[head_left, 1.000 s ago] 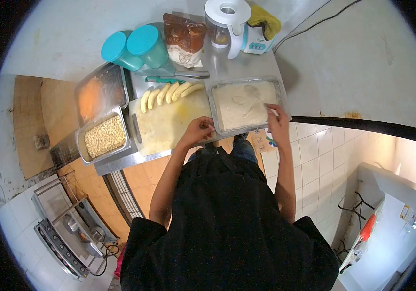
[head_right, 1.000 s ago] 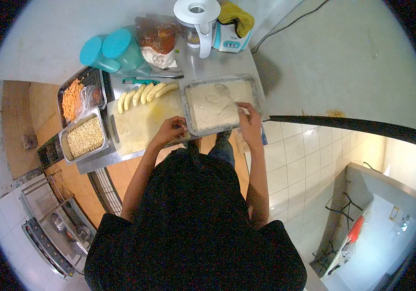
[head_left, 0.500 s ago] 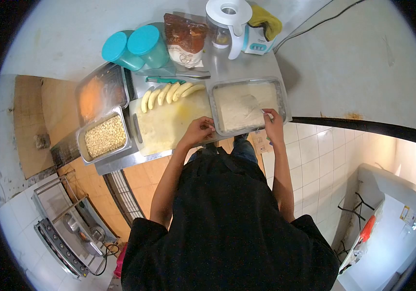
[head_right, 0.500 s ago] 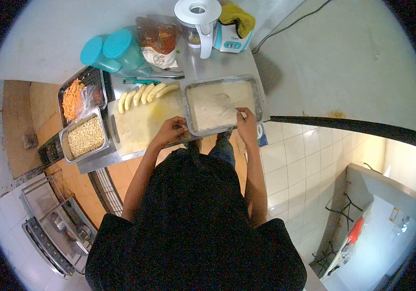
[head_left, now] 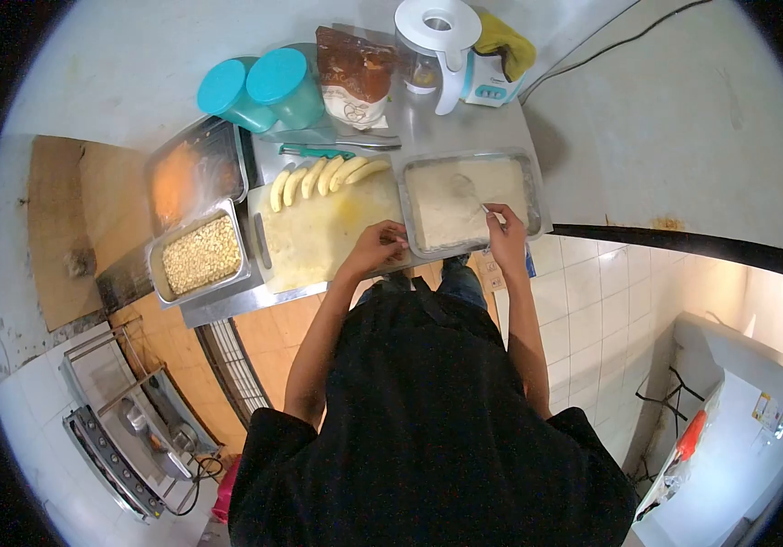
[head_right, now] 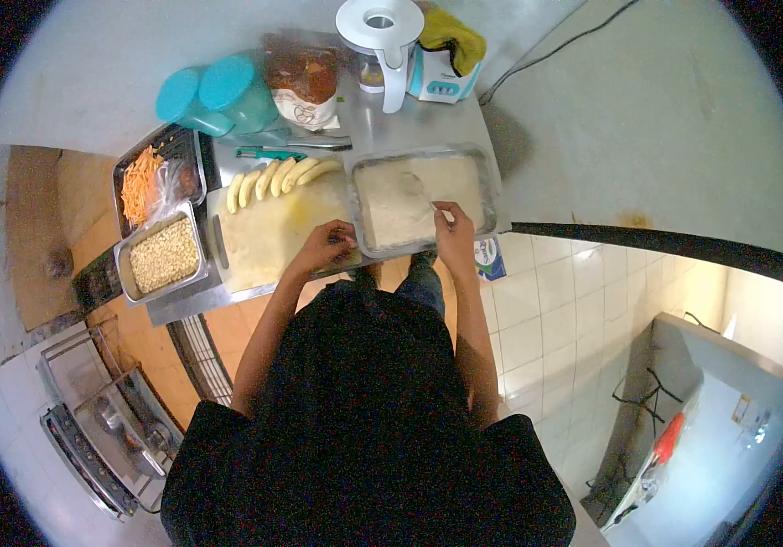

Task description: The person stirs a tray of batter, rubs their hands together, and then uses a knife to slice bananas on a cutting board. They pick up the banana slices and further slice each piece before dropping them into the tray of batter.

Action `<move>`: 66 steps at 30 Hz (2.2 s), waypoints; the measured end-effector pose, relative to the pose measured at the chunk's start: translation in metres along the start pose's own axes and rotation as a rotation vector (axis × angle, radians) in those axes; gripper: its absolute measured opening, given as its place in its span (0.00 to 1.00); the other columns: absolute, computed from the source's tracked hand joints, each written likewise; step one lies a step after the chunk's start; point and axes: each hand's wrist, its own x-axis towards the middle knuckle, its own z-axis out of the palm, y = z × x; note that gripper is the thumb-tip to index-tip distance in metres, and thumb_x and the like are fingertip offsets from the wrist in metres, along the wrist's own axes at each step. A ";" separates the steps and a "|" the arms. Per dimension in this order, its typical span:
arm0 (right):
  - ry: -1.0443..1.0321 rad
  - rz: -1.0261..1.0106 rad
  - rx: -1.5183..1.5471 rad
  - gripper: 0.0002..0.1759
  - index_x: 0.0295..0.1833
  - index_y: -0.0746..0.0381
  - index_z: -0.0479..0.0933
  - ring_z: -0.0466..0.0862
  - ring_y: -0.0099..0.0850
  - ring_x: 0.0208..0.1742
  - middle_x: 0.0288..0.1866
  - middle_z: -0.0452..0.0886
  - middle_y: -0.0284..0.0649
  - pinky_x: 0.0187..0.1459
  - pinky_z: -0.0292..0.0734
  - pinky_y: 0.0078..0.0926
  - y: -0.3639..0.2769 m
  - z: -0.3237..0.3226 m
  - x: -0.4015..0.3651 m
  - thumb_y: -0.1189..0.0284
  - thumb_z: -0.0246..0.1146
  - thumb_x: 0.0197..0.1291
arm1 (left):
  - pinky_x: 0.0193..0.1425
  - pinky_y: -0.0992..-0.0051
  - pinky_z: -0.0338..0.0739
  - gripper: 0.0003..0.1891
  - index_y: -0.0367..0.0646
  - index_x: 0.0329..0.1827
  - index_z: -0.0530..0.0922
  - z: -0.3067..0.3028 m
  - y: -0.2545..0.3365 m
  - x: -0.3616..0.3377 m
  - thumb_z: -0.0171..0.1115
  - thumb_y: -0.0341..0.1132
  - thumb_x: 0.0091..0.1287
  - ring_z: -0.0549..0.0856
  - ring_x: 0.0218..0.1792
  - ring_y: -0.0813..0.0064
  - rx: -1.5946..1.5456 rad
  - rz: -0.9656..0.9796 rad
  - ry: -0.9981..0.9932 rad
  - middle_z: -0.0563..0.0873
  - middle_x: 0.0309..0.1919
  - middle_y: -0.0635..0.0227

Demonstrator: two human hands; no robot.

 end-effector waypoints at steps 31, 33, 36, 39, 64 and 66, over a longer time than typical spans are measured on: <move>-0.018 -0.026 -0.382 0.13 0.54 0.58 0.80 0.86 0.55 0.34 0.30 0.85 0.55 0.39 0.77 0.50 -0.009 0.003 -0.011 0.67 0.57 0.71 | 0.37 0.73 0.81 0.15 0.33 0.54 0.80 0.004 0.002 0.000 0.70 0.27 0.66 0.87 0.31 0.76 0.013 -0.023 0.015 0.87 0.34 0.66; -0.011 0.020 -0.252 0.12 0.54 0.60 0.80 0.86 0.49 0.33 0.30 0.85 0.53 0.37 0.77 0.45 -0.012 -0.004 -0.010 0.69 0.58 0.71 | 0.36 0.74 0.81 0.14 0.34 0.54 0.81 0.003 0.003 -0.002 0.69 0.28 0.67 0.87 0.31 0.77 0.016 -0.033 0.007 0.88 0.33 0.66; 0.056 -0.027 -0.181 0.12 0.55 0.61 0.80 0.86 0.45 0.31 0.29 0.84 0.52 0.35 0.76 0.41 -0.005 -0.010 -0.005 0.71 0.59 0.70 | 0.35 0.75 0.82 0.13 0.34 0.53 0.82 0.003 0.002 0.000 0.68 0.28 0.67 0.87 0.30 0.77 0.050 -0.039 0.010 0.88 0.33 0.66; 0.155 -0.034 -0.278 0.12 0.54 0.61 0.81 0.86 0.47 0.32 0.27 0.84 0.54 0.35 0.76 0.43 -0.009 -0.016 -0.005 0.70 0.58 0.70 | 0.33 0.75 0.81 0.12 0.35 0.52 0.82 0.002 0.000 0.000 0.68 0.28 0.68 0.87 0.29 0.77 0.032 -0.046 0.010 0.88 0.32 0.66; -0.262 0.393 0.706 0.09 0.55 0.62 0.77 0.51 0.14 0.15 0.17 0.54 0.22 0.19 0.49 0.19 -0.042 -0.029 -0.010 0.72 0.59 0.74 | 0.31 0.75 0.82 0.06 0.37 0.44 0.85 0.007 -0.003 0.001 0.66 0.29 0.68 0.88 0.26 0.77 0.098 -0.031 0.093 0.87 0.28 0.66; -0.297 0.307 0.759 0.11 0.56 0.63 0.78 0.55 0.14 0.17 0.19 0.57 0.22 0.21 0.51 0.18 -0.054 -0.044 -0.010 0.71 0.60 0.73 | 0.31 0.76 0.82 0.06 0.37 0.44 0.85 0.006 -0.007 0.002 0.65 0.29 0.69 0.88 0.26 0.77 0.093 -0.019 0.084 0.87 0.28 0.66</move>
